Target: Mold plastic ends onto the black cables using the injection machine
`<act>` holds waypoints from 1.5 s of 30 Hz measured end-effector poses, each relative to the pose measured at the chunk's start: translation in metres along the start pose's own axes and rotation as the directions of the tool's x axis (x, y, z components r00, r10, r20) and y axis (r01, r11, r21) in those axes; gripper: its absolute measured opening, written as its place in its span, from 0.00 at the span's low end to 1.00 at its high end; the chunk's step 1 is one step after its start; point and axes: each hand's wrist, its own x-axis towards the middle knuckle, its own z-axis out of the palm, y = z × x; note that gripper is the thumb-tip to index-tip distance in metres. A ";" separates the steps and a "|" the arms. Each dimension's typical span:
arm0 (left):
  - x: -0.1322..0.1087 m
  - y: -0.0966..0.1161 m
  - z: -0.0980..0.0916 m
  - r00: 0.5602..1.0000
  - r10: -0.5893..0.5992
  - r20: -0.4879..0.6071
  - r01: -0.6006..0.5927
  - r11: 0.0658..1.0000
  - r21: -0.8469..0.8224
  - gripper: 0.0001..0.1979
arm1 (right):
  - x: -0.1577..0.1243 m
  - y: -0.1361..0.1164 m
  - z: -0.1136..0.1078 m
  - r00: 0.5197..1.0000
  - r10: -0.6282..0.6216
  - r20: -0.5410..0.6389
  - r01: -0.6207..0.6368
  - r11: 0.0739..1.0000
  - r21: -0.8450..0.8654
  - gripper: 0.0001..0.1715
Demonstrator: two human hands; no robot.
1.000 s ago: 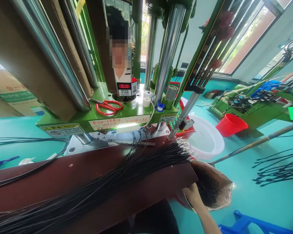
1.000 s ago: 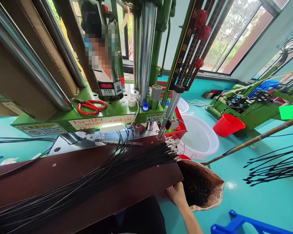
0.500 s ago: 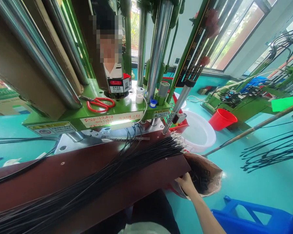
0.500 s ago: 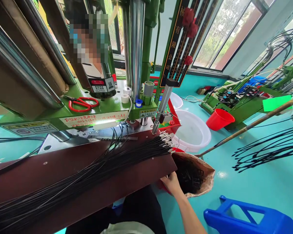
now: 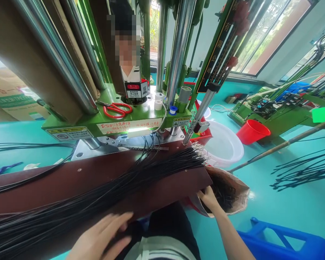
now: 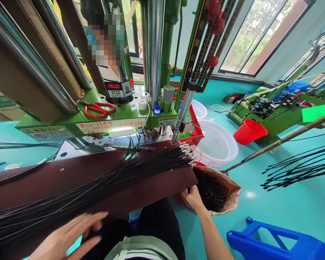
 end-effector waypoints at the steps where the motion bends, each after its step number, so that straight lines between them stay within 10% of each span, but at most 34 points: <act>1: 0.021 0.016 0.006 0.992 0.110 0.068 -0.111 0.994 0.003 0.18 | 0.000 -0.001 -0.001 1.000 -0.006 0.005 0.006 1.000 -0.024 0.22; 3: 0.064 0.049 0.020 0.885 0.425 0.190 -0.456 0.874 0.166 0.16 | 0.000 -0.003 -0.003 0.999 -0.018 0.027 0.020 0.997 -0.080 0.21; 6: 0.118 0.085 0.041 0.793 0.569 0.219 -0.601 0.670 0.436 0.14 | -0.002 -0.006 -0.008 0.996 -0.070 0.055 0.077 0.987 -0.140 0.19; 12: 0.156 0.103 0.058 0.822 0.405 0.401 -0.567 0.518 0.640 0.09 | -0.015 -0.009 -0.021 0.967 -0.211 0.142 0.234 0.957 -0.172 0.27; 18: 0.166 0.110 0.052 0.755 0.243 0.608 -0.627 0.538 0.563 0.11 | -0.025 -0.032 -0.036 0.951 -0.160 0.265 0.237 0.927 -0.290 0.27; 22: 0.161 0.108 0.039 0.783 0.372 0.499 -0.614 0.590 0.524 0.12 | -0.032 -0.060 -0.049 0.915 -0.074 0.397 0.251 0.875 -0.414 0.24; 26: 0.148 0.102 0.010 0.864 0.384 0.326 -0.450 0.879 0.159 0.10 | -0.040 -0.096 -0.056 0.868 -0.084 0.490 0.310 0.861 -0.402 0.18; 31: 0.139 0.094 -0.007 0.876 0.314 0.367 -0.231 0.940 -0.252 0.10 | -0.034 -0.134 -0.033 0.774 -0.350 0.528 0.268 0.936 0.227 0.19; 35: 0.133 0.093 0.000 0.887 0.309 0.344 -0.215 0.934 -0.284 0.10 | -0.013 -0.158 0.003 0.813 -0.456 0.363 0.024 0.648 0.761 0.32; 39: 0.129 0.094 0.008 0.890 0.313 0.332 -0.234 0.938 -0.256 0.11 | 0.007 -0.183 0.021 0.919 -0.361 0.160 -0.015 0.372 0.928 0.24; 42: 0.132 0.093 0.012 0.909 0.339 0.242 -0.291 0.933 -0.211 0.11 | 0.017 -0.190 0.021 0.955 -0.269 0.126 0.012 0.459 0.889 0.18; 45: 0.139 0.092 0.012 0.926 0.372 0.069 -0.356 0.919 -0.172 0.12 | 0.022 -0.181 0.014 0.937 -0.235 0.257 0.005 0.746 0.666 0.16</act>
